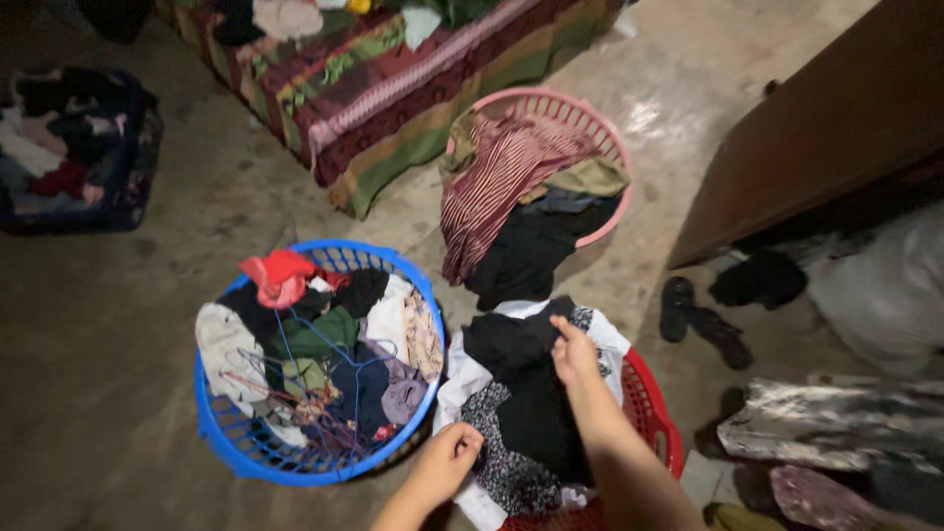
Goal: The person takes a patterned blouse from a laundry basket, places it on a hanger, and hangs it on a clothing rack. They then button the blouse while it hangs. Next, they take a pair of black shorts from the basket, place them on a hanger, and hang them on the rack.
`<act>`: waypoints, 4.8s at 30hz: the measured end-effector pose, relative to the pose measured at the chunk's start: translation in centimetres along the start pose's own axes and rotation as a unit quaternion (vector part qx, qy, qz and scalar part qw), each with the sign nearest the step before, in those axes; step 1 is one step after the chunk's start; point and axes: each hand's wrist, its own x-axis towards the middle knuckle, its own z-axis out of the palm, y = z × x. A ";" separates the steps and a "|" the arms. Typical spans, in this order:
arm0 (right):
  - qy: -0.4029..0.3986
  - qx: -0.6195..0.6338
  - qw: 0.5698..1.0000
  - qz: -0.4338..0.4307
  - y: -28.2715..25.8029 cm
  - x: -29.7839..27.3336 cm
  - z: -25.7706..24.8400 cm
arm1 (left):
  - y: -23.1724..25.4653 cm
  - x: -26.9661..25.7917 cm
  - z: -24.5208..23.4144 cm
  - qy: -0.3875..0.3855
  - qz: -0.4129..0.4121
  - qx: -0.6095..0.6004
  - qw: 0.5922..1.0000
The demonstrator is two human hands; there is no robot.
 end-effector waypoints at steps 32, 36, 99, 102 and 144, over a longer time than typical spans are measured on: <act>0.133 -0.469 0.800 -0.351 -21.0 -51.5 -10.2 | 35.9 5.0 7.9 -0.373 -0.152 -0.490 0.773; 0.073 -0.384 0.859 -0.330 -18.2 -45.0 -4.7 | 34.7 1.5 10.1 -0.422 -0.159 -0.438 0.777; -0.327 -0.423 0.748 -0.394 -28.6 -44.3 -2.3 | 35.1 -0.2 9.8 -0.515 0.192 0.079 0.832; -0.192 -0.332 0.819 -0.427 -29.2 -45.7 -3.4 | 34.0 1.4 8.9 -0.318 0.142 0.343 0.872; -0.307 -0.513 0.730 -0.332 -14.9 -34.8 2.0 | 24.7 -8.8 5.4 -0.009 0.267 0.000 0.964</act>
